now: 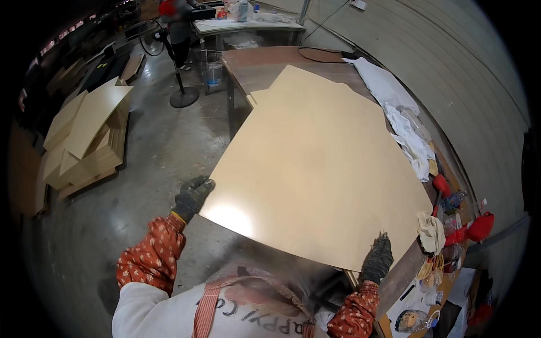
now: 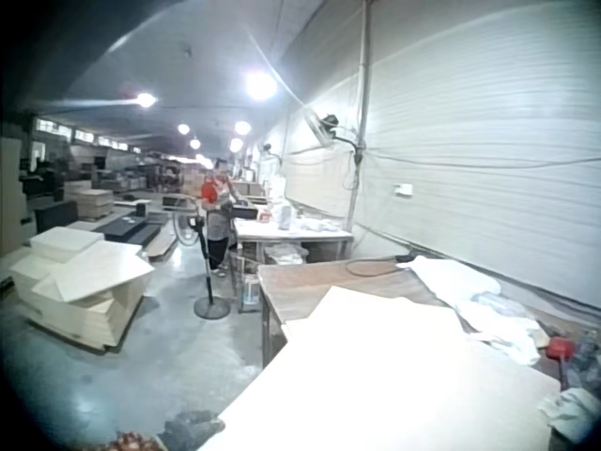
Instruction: The person wipes a wood panel with a cloth, moves it to a stack, and then uses a wooden tool to apply glue from a container to the surface.
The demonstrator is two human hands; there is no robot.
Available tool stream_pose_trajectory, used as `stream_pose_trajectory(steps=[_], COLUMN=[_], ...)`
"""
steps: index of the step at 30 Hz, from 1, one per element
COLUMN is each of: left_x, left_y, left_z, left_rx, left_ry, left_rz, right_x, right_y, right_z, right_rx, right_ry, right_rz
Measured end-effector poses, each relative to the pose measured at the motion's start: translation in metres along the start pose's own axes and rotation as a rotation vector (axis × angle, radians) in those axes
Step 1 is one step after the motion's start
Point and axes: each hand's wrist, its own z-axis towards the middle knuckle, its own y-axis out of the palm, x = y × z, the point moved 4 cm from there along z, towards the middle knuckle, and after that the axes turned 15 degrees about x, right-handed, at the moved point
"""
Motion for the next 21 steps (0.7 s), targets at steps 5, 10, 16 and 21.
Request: stream_pose_trajectory(steps=[5, 10, 16, 21], left_x=[0.035, 0.017, 0.019, -0.009], left_y=[0.007, 0.006, 0.003, 0.0], left_z=[-0.047, -0.041, -0.023, 0.046], left_rx=[0.122, 0.232, 0.206, 0.128], left_ry=[0.326, 0.476, 0.435, 0.309], left_rz=[0.053, 0.161, 0.155, 0.082], right_x=[0.035, 0.105, 0.103, 0.046], right_y=[0.001, 0.012, 0.011, 0.007], right_z=[0.011, 0.034, 0.01, -0.009], right_rx=[0.088, 0.092, 0.158, 0.211], right_ry=[0.127, 0.756, 0.583, 0.577], right_rz=[0.323, 0.544, 0.44, 0.214])
